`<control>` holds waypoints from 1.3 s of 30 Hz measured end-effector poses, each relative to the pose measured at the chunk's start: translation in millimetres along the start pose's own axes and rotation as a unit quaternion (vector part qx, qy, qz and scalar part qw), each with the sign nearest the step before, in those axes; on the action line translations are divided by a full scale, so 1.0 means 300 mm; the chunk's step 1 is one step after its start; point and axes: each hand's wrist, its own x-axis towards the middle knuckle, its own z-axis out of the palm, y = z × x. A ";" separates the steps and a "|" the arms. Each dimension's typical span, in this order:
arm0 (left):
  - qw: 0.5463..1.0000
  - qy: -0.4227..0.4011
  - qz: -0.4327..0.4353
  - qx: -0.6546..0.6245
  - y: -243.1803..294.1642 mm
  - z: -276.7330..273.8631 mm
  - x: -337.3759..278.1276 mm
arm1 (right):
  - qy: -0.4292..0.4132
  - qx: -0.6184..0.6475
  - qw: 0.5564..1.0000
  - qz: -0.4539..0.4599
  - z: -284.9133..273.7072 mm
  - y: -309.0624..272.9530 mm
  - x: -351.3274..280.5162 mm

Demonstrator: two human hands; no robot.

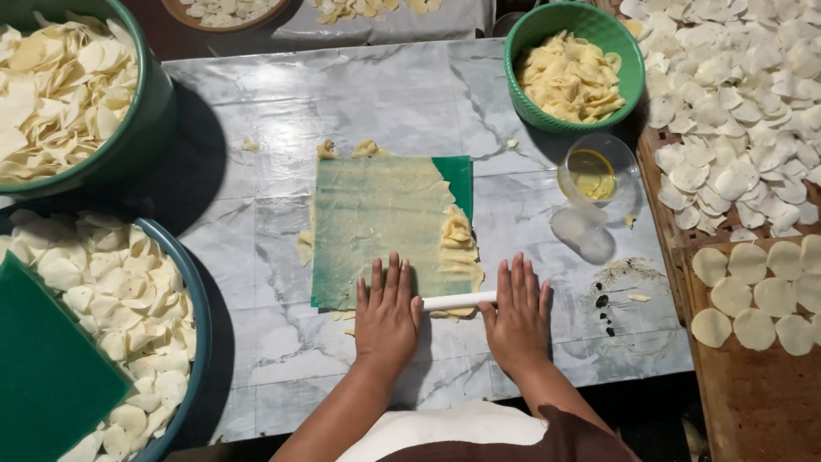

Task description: Rolling and flattening dough on a workbench using a rolling pin to achieve a thin consistency.

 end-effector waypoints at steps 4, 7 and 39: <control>0.997 -0.057 -0.036 -0.029 0.002 -0.100 0.165 | -0.038 -0.007 0.999 0.017 0.066 0.012 0.172; 0.993 -0.087 -0.056 -0.049 -0.016 -0.158 0.300 | -0.072 -0.014 0.996 0.056 0.074 0.001 0.322; 0.958 0.229 0.168 -0.029 -0.185 0.068 0.229 | -0.086 0.080 0.985 -0.126 0.035 0.120 0.328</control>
